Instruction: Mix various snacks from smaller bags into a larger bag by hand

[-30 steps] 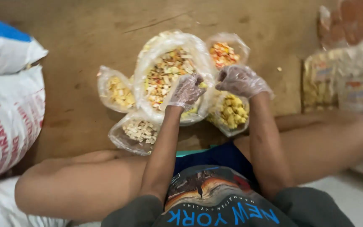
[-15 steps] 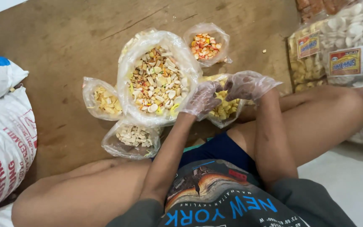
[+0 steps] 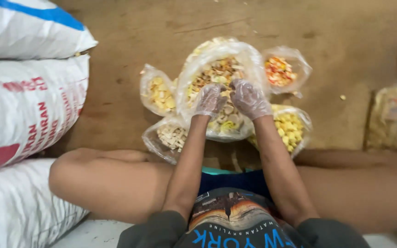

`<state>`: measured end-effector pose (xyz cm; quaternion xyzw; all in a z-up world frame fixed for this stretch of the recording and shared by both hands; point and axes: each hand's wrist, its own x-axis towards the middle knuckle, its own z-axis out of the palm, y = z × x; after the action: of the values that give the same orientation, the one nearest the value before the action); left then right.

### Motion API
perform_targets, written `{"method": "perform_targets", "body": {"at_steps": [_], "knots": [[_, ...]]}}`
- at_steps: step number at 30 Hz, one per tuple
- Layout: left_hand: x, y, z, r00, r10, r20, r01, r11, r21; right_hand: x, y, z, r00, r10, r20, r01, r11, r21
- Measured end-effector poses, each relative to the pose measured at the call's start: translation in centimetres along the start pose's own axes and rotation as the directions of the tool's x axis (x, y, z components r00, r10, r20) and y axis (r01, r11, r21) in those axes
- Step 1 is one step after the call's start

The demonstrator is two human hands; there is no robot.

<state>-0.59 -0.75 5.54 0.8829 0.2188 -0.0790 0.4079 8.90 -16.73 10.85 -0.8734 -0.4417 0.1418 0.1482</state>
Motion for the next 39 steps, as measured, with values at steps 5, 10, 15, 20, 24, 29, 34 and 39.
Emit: {"method": "perform_targets", "body": {"at_steps": [5, 10, 15, 20, 24, 29, 34, 39], "knots": [[-2.0, -3.3, -2.5, 0.982, -0.191, -0.016, 0.19, 0.981, -0.047, 2.3, -0.7, 7.1, 0.999, 0.032, -0.033, -0.028, 0.992, 0.122], [-2.3, -4.3, -1.0, 0.958, -0.286, 0.005, 0.285, 0.953, -0.106, 3.9, 0.6, 12.6, 0.99, 0.127, -0.065, -0.112, 0.975, 0.193], [-1.4, -6.7, 1.6, 0.927, -0.374, -0.026, 0.359, 0.907, -0.221, 4.1, 3.0, 15.6, 0.966, 0.23, -0.114, -0.195, 0.946, 0.258], [1.9, -10.9, 5.4, 0.95, -0.272, -0.151, 0.278, 0.96, 0.02, 2.5, 1.5, 11.7, 0.937, 0.288, -0.196, -0.186, 0.889, 0.417], [-1.9, -3.1, 0.1, 0.936, -0.331, -0.12, 0.281, 0.908, -0.31, 2.5, 1.5, 10.9, 0.923, 0.352, -0.159, -0.228, 0.829, 0.511], [-0.6, -3.1, 3.0, 0.973, 0.013, -0.23, 0.088, 0.904, 0.419, 3.1, 2.3, 12.8, 0.901, 0.421, -0.104, -0.306, 0.788, 0.534], [-0.6, -1.1, 1.9, 0.935, 0.093, -0.343, 0.049, 0.922, 0.384, 2.4, 0.5, 10.7, 0.89, 0.447, -0.085, -0.337, 0.773, 0.538], [1.9, -5.3, 3.4, 0.853, 0.208, -0.478, -0.029, 0.935, 0.355, 2.8, 1.4, 11.8, 0.874, 0.48, -0.08, -0.353, 0.738, 0.575]]}}
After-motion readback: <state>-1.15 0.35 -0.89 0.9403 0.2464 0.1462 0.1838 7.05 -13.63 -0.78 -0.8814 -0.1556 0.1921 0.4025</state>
